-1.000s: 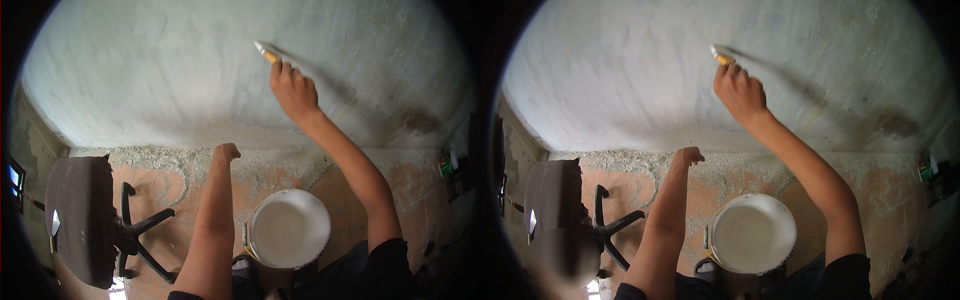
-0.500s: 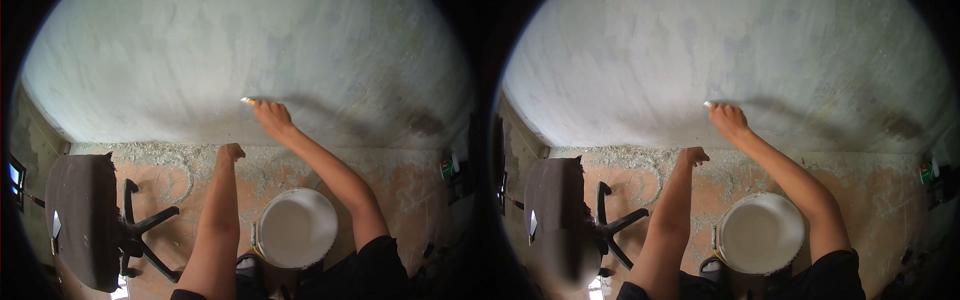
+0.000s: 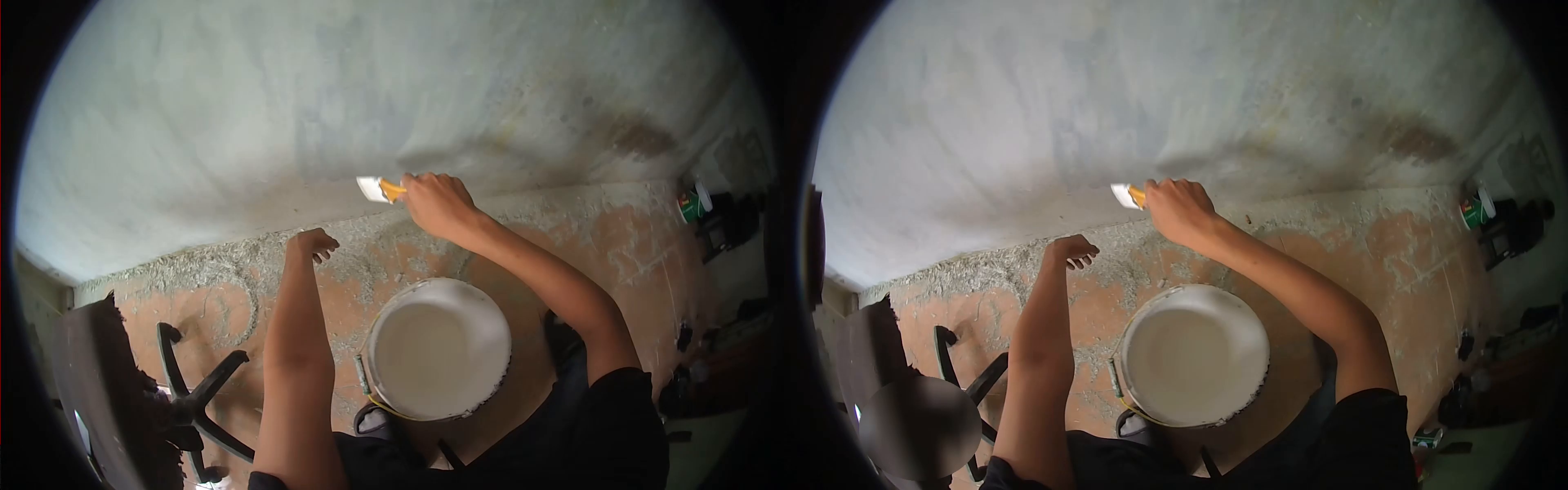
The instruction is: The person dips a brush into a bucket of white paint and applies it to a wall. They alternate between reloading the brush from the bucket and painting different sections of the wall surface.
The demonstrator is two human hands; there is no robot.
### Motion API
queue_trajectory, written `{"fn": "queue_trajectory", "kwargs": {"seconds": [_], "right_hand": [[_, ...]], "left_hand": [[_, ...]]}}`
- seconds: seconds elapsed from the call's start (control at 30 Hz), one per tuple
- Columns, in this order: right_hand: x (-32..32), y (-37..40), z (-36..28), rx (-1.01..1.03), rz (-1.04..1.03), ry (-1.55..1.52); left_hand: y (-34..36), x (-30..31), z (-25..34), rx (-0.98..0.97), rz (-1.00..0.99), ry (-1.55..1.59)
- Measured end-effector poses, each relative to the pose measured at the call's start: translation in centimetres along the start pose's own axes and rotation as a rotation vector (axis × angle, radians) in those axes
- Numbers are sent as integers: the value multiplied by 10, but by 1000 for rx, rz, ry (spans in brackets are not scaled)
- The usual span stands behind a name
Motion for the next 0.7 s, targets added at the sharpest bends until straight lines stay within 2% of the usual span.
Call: {"fn": "queue_trajectory", "kwargs": {"seconds": [0.1,0.27,0.4,0.57,0.7], "right_hand": [[-15,18,30,-10,-114,-9],[-4,20,64,32,-144,-18],[-4,7,77,83,-274,42],[-10,6,79,198,-300,24],[-1,15,84,297,-306,-34]], "left_hand": [[-1,3,30,-30,46,-80],[14,9,55,4,94,-134],[35,21,44,88,125,-104],[80,55,10,180,280,-71],[126,40,-10,299,306,-31]]}}
Point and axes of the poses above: each hand's wrist, its own y-axis away from the middle knuckle, its own x-axis out of the back of the hand, z = x × y, the point moved 9 cm from there along -y, towards the middle knuckle, and after that the axes turned 7 degrees about -x, right-handed, at the moved point
